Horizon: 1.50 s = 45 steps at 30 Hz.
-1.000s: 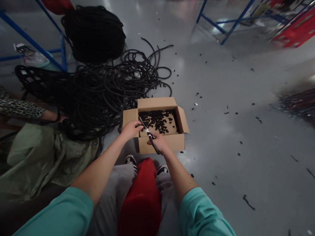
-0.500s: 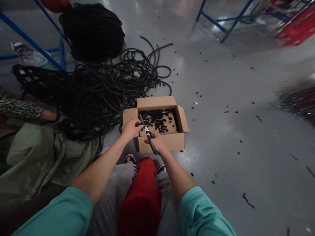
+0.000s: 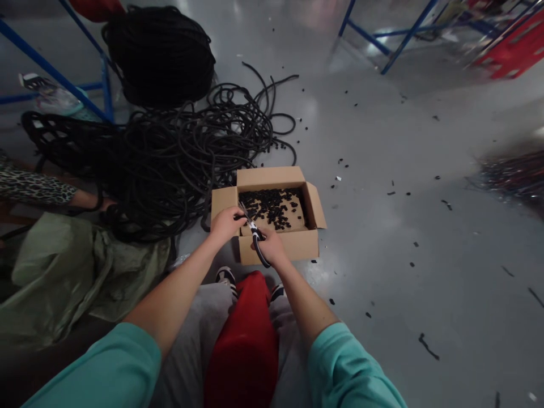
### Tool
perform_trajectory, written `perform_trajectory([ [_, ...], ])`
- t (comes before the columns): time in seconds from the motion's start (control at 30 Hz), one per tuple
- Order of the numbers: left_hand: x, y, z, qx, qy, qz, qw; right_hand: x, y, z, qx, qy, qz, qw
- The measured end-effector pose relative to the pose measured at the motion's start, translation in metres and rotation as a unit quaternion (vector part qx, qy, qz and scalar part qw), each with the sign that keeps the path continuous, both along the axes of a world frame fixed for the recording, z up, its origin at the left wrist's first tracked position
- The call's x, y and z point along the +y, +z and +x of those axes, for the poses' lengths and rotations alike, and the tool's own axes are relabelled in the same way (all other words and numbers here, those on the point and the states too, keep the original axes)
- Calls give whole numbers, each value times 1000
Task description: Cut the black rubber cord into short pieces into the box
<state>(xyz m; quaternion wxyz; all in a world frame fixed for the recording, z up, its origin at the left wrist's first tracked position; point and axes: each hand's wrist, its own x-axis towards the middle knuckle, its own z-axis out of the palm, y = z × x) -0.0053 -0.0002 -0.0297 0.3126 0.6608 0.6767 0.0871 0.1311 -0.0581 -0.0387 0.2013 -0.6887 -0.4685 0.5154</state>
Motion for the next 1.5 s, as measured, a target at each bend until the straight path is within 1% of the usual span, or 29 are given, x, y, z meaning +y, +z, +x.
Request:
perform_trajectory([
  [0.07,0,1,0,1,0,-2,1000,0,-1,0,19,-5,-13,1000],
  [0.2,0,1,1,-19,-9,-4,1000,-1,-6,2,109,-33,-28,993],
  [0.27,-1,1,2,-21,-24,-4,999,-2,-8,2,118,-40,-25,992],
  [0.37,-2,1,2,-10,-32,-2,999,-1,-8,3,97,-33,-19,995],
  [0.57,-1,-1,3,-6,-17,13,1000,0,-3,3,20,-12,-4,1000],
  [0.73,-2,-1,4,2,-12,9,1000,1,3,2,-15,-4,-3,1000],
  [0.83,-2,-3,4,2,-15,12,1000,1,3,2,-17,-9,-4,1000],
  [0.9,-2,-4,3,3,-16,13,1000,0,0,1,22,-30,-25,999],
  [0.93,-2,-3,3,2,-16,14,1000,-1,-1,1,57,-42,-45,996],
  [1.0,-1,-2,3,-8,-20,16,1000,-2,-4,2,144,-59,-84,984],
  [1.07,-1,1,3,-25,-32,14,999,-2,-5,3,199,-63,-96,973],
  [1.13,-1,3,3,-33,-47,10,998,-1,-6,5,188,-58,-70,978],
  [1.2,-1,5,3,-25,-56,10,998,1,-6,7,142,-49,-36,988],
  [1.27,-1,5,3,-13,-61,19,998,2,-6,8,109,-37,-19,993],
  [1.4,-1,3,3,1,-62,33,998,2,-6,7,100,-34,-33,994],
  [1.5,-2,3,4,9,-65,35,997,1,-4,6,141,-64,-69,986],
])
